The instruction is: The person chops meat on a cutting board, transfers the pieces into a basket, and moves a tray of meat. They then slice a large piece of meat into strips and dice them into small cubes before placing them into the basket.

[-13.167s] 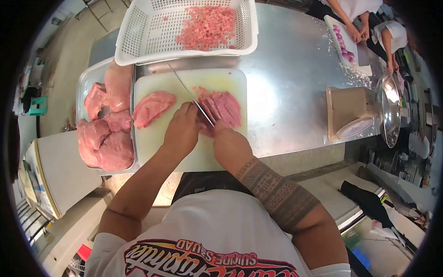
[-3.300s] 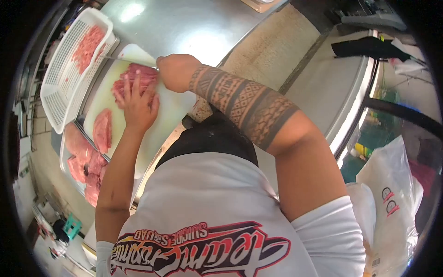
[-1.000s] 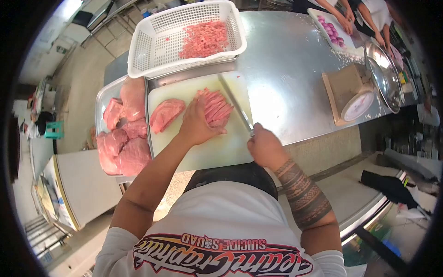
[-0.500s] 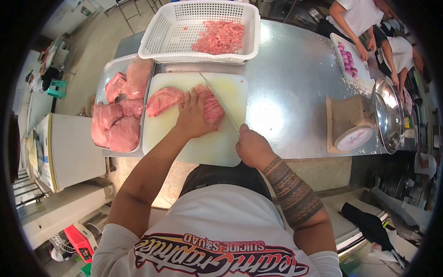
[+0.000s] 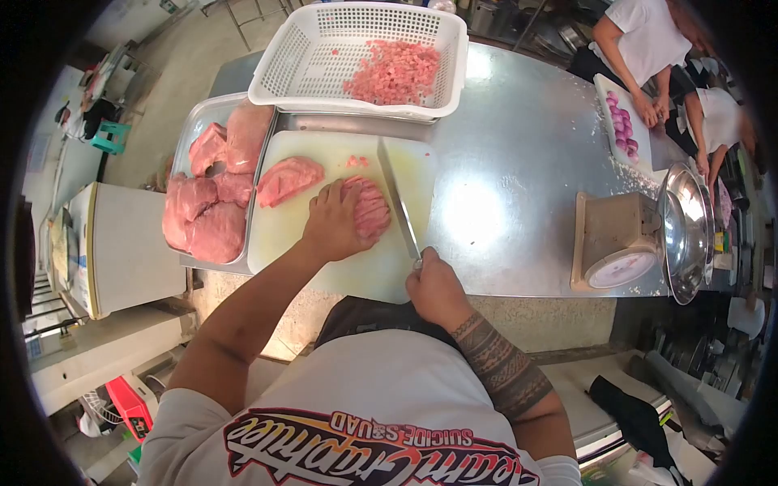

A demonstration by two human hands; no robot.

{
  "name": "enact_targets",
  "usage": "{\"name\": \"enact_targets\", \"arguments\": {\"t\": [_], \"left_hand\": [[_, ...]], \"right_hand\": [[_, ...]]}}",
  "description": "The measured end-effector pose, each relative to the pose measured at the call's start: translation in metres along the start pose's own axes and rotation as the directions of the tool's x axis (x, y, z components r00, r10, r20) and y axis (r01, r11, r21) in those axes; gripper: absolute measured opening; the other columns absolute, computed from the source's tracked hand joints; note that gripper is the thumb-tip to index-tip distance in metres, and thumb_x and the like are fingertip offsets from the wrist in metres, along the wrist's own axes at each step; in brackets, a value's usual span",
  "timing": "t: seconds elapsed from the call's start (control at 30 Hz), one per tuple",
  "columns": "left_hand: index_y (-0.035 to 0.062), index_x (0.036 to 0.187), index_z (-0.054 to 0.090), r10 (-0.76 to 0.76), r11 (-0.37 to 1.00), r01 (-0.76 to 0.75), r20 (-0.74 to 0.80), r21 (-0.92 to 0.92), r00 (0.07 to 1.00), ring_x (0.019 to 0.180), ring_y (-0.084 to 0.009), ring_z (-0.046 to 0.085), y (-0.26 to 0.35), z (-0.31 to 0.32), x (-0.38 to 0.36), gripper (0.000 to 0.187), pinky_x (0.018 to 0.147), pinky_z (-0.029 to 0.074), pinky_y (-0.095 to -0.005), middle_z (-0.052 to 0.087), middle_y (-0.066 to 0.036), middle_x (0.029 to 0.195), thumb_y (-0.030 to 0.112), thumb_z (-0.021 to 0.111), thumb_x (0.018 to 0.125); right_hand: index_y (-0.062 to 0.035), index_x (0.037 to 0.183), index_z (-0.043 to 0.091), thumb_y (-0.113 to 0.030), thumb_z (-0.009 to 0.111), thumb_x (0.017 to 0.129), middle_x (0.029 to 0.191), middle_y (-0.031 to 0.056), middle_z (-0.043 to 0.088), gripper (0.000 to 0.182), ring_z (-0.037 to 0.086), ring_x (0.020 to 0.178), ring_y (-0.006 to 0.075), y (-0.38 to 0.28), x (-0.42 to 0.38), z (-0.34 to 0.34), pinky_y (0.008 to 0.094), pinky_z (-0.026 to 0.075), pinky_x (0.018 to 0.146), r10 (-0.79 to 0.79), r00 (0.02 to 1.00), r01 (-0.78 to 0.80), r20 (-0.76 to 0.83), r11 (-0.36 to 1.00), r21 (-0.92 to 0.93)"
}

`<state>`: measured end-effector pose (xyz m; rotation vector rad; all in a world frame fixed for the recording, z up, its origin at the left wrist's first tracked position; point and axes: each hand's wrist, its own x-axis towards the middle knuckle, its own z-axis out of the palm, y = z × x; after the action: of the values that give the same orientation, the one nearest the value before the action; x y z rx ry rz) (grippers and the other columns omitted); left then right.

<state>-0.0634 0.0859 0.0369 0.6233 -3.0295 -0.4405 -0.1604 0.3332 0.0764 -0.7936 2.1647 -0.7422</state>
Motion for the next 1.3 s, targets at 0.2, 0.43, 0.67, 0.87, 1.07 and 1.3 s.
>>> {"name": "enact_targets", "arguments": {"t": [0.2,0.43,0.67,0.87,1.07,1.3], "left_hand": [[0.0017,0.15,0.053,0.011,0.972,0.032,0.183,-0.231,0.983,0.14,-0.0464,0.05,-0.022,-0.022,0.032,0.096,0.112,0.044,-0.0628,0.057,-0.031,0.14,0.063,0.08,0.082],[-0.0045,0.13,0.066,-0.205,0.958,0.217,0.081,-0.19,0.975,0.123,-0.0427,0.063,-0.03,-0.006,0.111,0.054,0.104,0.053,-0.0498,0.069,-0.029,0.124,0.037,0.073,0.096],[0.0066,0.114,0.073,0.072,0.989,-0.071,0.002,-0.132,0.997,0.109,-0.0422,0.068,-0.022,0.029,0.135,0.028,0.095,0.055,-0.0496,0.068,-0.027,0.113,0.008,0.072,0.086],[0.0033,0.107,0.074,0.068,0.643,0.239,0.365,-0.728,0.929,0.096,-0.0259,0.073,-0.038,-0.038,0.161,0.015,0.083,0.058,-0.0364,0.076,-0.014,0.11,0.002,0.069,0.092],[-0.005,0.12,0.072,-0.343,0.116,-0.011,-0.05,-0.993,0.938,0.093,-0.0226,0.073,-0.04,-0.125,0.178,0.038,0.08,0.059,-0.0336,0.075,-0.011,0.115,0.021,0.082,0.094],[0.0001,0.116,0.076,0.023,0.914,-0.07,-0.122,-0.4,0.992,0.108,-0.0404,0.071,-0.039,-0.044,0.109,0.033,0.097,0.056,-0.0467,0.071,-0.024,0.121,0.021,0.079,0.091]], "right_hand": [[0.0074,0.098,0.054,-0.018,0.067,0.099,0.087,0.0314,0.069,0.029,0.069,0.086,0.0509,0.016,-0.009,-0.016,0.0528,0.055,0.076,0.088,0.996,-0.084,-0.029,0.987,0.137],[0.0045,0.104,0.055,-0.025,0.064,0.108,0.069,0.0102,0.062,0.031,0.061,0.053,0.0157,0.032,-0.026,-0.015,0.0351,0.05,0.051,0.083,0.991,-0.068,-0.105,0.989,0.135],[0.0061,0.099,0.055,-0.03,0.066,0.107,0.079,0.0288,0.066,0.038,0.067,0.077,0.049,0.016,-0.04,-0.016,0.0521,0.052,0.07,0.173,0.975,-0.155,-0.135,0.979,0.135],[0.0056,0.101,0.055,-0.029,0.066,0.106,0.08,0.0299,0.067,0.037,0.068,0.08,0.0507,0.02,-0.047,0.005,0.0535,0.053,0.071,0.199,0.965,-0.17,-0.169,0.97,0.171],[0.0063,0.108,0.055,-0.022,0.065,0.104,0.089,0.0323,0.07,0.03,0.069,0.087,0.0523,0.024,-0.045,0.008,0.0556,0.055,0.077,0.165,0.971,-0.149,-0.171,0.983,0.103],[0.0071,0.126,0.052,-0.015,0.061,0.102,0.097,0.0335,0.071,0.034,0.069,0.097,0.0537,-0.002,-0.042,0.005,0.0576,0.055,0.084,0.079,0.978,-0.063,-0.192,0.994,0.087]]}}
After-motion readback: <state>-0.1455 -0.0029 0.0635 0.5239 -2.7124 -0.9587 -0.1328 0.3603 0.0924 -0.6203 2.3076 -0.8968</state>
